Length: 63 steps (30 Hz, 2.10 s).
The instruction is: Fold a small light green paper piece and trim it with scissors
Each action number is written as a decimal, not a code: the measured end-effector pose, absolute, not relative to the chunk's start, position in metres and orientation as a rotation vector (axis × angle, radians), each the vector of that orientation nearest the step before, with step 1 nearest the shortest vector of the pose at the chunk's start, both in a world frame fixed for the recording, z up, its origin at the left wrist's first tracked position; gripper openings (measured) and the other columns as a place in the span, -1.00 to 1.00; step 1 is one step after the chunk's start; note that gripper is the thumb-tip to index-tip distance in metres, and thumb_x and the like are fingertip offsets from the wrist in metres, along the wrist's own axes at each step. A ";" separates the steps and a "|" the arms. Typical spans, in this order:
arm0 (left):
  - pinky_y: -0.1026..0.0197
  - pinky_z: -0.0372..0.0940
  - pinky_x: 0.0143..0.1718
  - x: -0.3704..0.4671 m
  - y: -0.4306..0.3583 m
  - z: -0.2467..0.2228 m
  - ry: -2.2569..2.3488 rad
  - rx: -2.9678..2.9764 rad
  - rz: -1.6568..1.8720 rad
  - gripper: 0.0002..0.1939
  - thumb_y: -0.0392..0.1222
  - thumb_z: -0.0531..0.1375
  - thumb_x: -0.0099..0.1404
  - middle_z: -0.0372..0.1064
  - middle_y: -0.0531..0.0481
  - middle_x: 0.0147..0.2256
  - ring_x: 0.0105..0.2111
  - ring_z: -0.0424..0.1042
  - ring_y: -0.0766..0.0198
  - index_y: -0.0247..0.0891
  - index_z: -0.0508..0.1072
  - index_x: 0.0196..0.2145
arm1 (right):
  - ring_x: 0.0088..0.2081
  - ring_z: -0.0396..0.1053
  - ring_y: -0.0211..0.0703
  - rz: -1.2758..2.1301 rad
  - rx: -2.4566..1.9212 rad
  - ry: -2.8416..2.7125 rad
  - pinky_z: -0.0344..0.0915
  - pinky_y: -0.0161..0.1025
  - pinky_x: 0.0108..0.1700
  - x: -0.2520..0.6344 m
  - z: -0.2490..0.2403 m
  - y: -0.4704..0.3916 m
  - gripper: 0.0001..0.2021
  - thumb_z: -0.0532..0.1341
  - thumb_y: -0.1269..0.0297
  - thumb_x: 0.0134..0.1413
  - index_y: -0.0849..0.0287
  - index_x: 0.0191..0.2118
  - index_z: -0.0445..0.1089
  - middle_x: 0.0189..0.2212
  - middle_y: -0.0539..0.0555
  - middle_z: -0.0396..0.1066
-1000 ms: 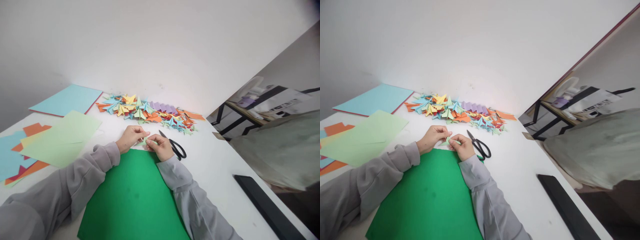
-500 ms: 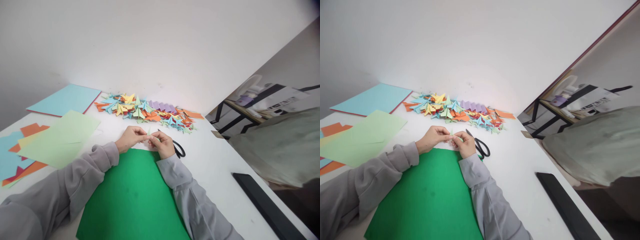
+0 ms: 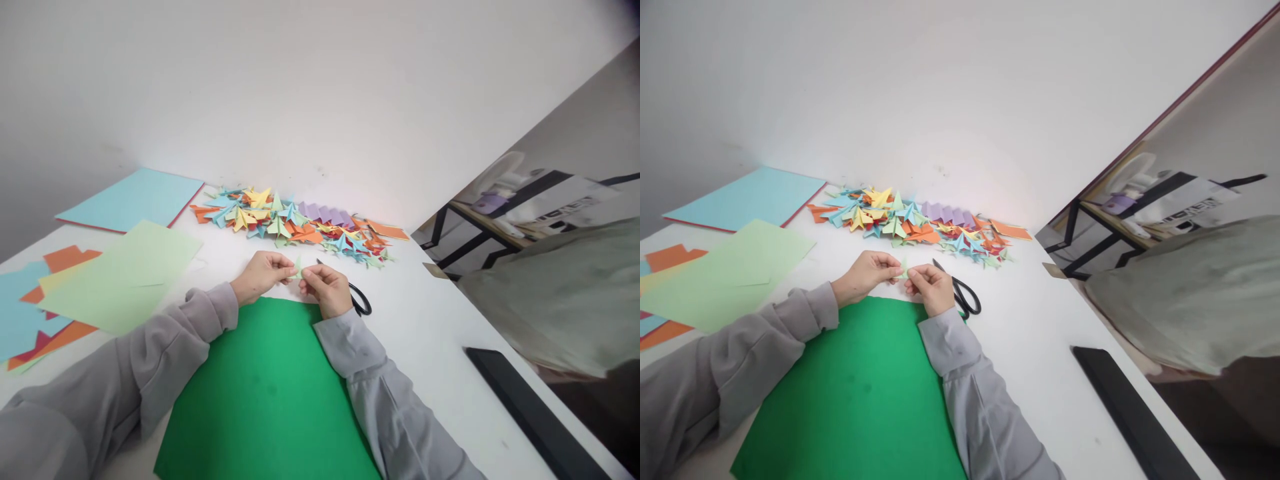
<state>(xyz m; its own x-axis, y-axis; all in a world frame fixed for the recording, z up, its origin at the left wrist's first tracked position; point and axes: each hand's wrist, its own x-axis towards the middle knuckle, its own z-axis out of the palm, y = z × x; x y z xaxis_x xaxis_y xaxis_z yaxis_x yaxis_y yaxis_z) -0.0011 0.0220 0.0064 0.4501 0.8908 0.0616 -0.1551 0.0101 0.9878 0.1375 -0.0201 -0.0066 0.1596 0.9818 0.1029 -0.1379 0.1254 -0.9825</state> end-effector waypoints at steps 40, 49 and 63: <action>0.10 0.33 -0.32 -0.007 0.029 0.010 0.702 0.969 0.981 -0.83 -0.35 0.17 0.04 0.39 -0.21 -0.28 -0.47 0.44 0.27 -0.43 0.37 -0.34 | -0.74 0.23 -0.38 0.847 -1.084 -0.832 0.18 -0.41 -0.68 0.144 -0.006 -0.015 -0.82 0.29 0.24 -0.29 0.24 -0.54 0.35 -0.74 -0.05 0.36; 0.20 0.30 -0.34 -0.003 0.020 0.007 0.615 1.281 0.932 -0.55 -0.31 0.28 -0.12 0.33 -0.14 -0.21 -0.44 0.39 0.35 -0.33 0.35 -0.19 | -0.72 0.25 -0.35 0.971 -1.085 -0.932 0.20 -0.38 -0.64 0.133 -0.005 -0.019 -0.76 0.29 0.21 -0.28 0.21 -0.42 0.32 -0.73 -0.08 0.36; 0.16 0.26 -0.34 -0.004 0.022 0.005 0.642 1.252 0.954 -0.54 -0.33 0.28 -0.16 0.38 0.00 -0.55 -0.53 0.38 0.33 -0.40 0.36 -0.21 | -0.68 0.25 -0.33 0.898 -1.050 -1.222 0.19 -0.36 -0.63 0.129 0.002 -0.026 -0.78 0.27 0.25 -0.24 0.16 -0.39 0.29 -0.67 -0.09 0.35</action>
